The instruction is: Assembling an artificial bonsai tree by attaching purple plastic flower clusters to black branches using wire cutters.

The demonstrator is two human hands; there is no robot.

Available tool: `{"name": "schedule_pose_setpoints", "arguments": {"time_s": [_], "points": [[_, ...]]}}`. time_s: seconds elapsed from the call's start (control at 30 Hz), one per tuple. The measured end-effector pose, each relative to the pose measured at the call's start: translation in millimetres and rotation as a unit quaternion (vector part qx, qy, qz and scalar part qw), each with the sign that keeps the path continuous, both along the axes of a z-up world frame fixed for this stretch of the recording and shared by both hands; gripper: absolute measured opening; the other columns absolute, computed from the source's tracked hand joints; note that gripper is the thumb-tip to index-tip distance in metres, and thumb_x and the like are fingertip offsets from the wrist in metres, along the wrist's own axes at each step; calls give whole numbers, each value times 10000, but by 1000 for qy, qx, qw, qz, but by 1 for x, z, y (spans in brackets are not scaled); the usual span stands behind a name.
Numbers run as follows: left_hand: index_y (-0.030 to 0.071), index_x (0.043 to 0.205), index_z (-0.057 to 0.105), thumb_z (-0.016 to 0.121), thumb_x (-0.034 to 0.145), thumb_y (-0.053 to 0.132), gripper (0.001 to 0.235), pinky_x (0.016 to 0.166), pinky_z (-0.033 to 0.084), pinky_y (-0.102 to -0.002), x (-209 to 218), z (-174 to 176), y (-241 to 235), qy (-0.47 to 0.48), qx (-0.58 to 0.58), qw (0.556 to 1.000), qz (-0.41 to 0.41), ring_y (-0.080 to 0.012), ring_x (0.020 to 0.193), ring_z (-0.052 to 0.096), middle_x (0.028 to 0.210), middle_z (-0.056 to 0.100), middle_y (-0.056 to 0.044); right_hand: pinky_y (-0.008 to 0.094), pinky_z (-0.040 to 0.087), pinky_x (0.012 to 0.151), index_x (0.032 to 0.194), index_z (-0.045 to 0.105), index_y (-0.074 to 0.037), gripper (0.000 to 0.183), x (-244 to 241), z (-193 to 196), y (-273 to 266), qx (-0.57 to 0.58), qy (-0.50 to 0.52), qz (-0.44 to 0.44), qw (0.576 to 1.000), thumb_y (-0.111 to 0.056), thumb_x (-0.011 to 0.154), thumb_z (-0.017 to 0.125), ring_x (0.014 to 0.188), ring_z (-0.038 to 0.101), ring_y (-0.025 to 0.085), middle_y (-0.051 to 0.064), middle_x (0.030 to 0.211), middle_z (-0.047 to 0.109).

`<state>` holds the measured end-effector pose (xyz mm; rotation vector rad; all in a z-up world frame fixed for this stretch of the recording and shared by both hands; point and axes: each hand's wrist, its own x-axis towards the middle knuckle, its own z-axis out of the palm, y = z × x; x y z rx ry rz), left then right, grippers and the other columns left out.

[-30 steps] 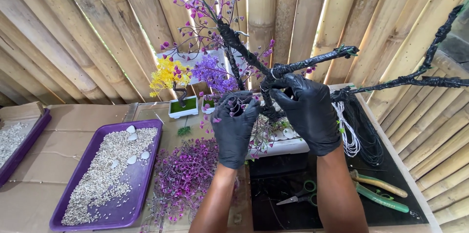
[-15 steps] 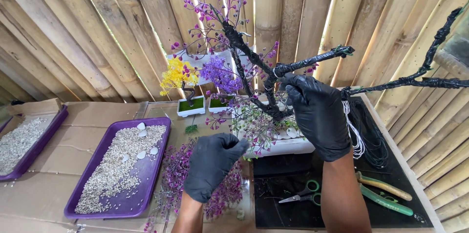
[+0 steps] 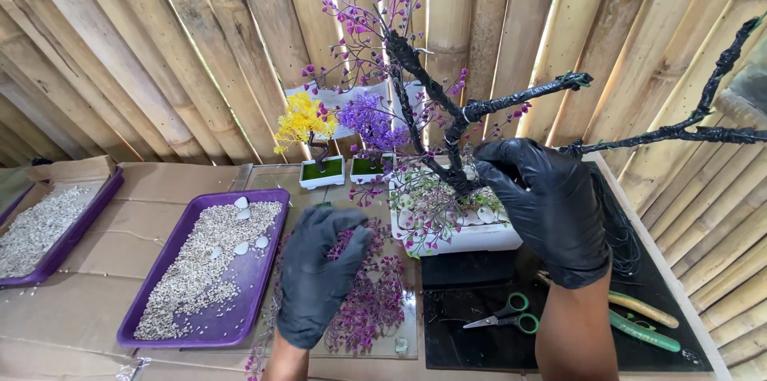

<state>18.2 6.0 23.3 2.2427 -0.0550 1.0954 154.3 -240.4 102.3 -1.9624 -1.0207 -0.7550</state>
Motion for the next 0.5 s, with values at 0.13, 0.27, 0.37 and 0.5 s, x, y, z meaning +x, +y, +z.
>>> {"name": "schedule_pose_setpoints", "arguments": {"time_s": [0.13, 0.27, 0.37, 0.5], "points": [[113, 1224, 696, 746, 926, 171, 308, 1004, 411, -408, 36, 53, -11, -29, 112, 991, -71, -256, 1078, 653, 1192, 743, -65, 394, 560, 795, 1084, 765, -59, 152, 11, -4, 6, 2, -20, -6, 1000, -41, 938, 727, 930, 754, 258, 92, 1028, 781], [128, 1207, 671, 731, 952, 174, 267, 1040, 420, -484, 69, 67, -13, -78, 218, 970, -69, -331, 1071, 696, 1214, 733, -95, 391, 552, 802, 1068, 762, -71, 152, 10, -3, 6, -9, -4, -3, 1000, -61, 921, 728, 931, 751, 248, 78, 1040, 783], [73, 1211, 686, 644, 999, 158, 232, 1082, 423, -544, 70, 74, -15, -72, 226, 967, -88, -381, 1088, 677, 1172, 723, -148, 412, 557, 777, 1093, 750, -50, 163, 9, -2, 5, -19, -10, 18, 1000, -64, 935, 712, 928, 752, 281, 105, 1053, 782], [133, 1215, 698, 635, 996, 201, 238, 1003, 476, -524, 35, 71, -20, -75, 142, 985, -56, -399, 1027, 680, 1127, 733, -152, 410, 582, 761, 1047, 742, -103, 101, 4, 1, -1, -36, 16, -6, 999, -122, 950, 721, 867, 757, 294, 92, 931, 779]]}}
